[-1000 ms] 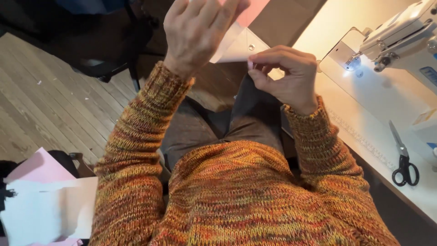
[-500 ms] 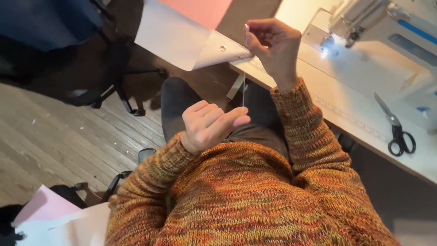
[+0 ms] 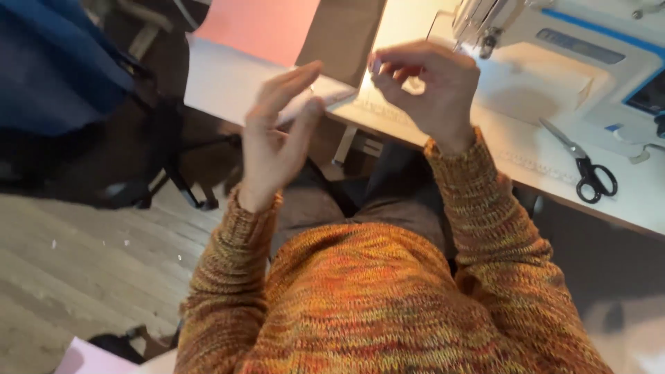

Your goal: Threading a bobbin and preparing an industrial sewing machine for operation.

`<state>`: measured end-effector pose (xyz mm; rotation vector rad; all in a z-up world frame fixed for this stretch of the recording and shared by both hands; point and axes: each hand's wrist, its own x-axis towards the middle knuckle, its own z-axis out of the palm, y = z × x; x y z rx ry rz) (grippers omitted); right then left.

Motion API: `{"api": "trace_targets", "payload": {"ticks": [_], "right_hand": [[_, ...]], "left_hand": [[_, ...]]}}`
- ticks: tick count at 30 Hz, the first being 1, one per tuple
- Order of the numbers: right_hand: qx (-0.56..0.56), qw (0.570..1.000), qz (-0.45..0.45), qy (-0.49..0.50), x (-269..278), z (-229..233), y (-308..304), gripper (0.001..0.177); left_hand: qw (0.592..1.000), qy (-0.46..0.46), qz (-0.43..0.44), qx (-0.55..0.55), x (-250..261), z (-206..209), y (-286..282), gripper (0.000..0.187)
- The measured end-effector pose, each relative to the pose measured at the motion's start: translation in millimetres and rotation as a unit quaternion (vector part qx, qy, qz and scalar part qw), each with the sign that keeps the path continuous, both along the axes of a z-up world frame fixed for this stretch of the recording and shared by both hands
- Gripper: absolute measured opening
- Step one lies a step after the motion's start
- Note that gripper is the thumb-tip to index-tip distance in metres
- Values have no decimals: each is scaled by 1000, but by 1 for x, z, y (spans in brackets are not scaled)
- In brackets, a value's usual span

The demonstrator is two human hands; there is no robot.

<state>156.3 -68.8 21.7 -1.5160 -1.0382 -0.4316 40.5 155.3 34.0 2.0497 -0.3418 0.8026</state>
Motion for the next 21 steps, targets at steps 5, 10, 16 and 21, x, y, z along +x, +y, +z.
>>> {"api": "trace_targets", "payload": {"ticks": [5, 10, 16, 21], "right_hand": [[21, 997, 59, 44, -5, 0, -1, 23], [42, 989, 88, 112, 0, -4, 2, 25], [33, 982, 142, 120, 2, -7, 11, 17], [44, 980, 141, 135, -2, -17, 20, 16]], "left_hand": [[939, 99, -193, -268, 30, -4, -38, 38], [923, 107, -176, -326, 33, -37, -47, 25], [922, 131, -143, -335, 24, -25, -36, 14], [970, 54, -81, -224, 21, -26, -31, 13]]}}
